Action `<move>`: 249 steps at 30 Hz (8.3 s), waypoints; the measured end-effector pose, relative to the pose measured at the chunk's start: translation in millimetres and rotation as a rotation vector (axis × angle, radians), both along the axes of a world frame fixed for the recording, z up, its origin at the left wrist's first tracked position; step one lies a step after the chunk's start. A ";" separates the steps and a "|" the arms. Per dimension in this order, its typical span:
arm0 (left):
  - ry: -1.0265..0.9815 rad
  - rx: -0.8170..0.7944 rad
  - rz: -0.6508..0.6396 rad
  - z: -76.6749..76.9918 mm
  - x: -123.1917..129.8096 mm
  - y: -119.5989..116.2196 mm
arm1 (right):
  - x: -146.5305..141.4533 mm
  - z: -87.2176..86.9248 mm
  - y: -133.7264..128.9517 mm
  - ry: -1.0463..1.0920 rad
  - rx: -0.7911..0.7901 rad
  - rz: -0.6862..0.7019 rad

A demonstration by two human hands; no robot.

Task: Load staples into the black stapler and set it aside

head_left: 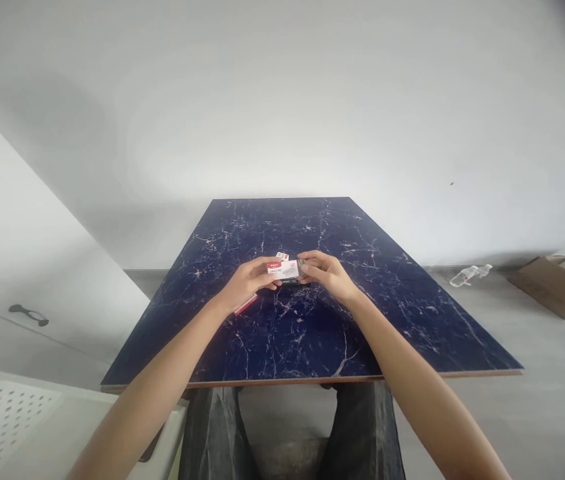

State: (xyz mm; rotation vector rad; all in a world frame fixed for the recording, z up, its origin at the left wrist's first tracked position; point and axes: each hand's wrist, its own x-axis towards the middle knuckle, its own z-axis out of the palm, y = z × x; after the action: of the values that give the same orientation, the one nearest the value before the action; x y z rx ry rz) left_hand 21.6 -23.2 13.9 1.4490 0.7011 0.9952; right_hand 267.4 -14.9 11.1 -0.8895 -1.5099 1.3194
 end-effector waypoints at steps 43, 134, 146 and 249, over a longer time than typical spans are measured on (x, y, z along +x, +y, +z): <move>0.201 0.065 -0.014 10.3 -4.8 -2.2 | -8.4 -9.3 -4.1 -0.886 0.921 -0.248; 0.132 0.010 0.003 -1.4 10.0 -4.8 | 12.2 -8.8 7.7 0.069 -0.172 0.030; 0.195 0.078 0.142 7.8 5.8 -0.8 | 14.4 -6.5 8.0 0.129 -0.137 -0.137; 0.988 0.649 0.306 -9.5 -13.9 11.5 | 17.6 -28.0 22.3 -0.716 0.290 -0.202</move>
State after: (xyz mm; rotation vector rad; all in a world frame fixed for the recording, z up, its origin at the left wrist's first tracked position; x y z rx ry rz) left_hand 7.7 -11.8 4.4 2.5047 1.4178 0.7047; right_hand 285.0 7.4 -16.9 -1.3597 -2.0158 0.6227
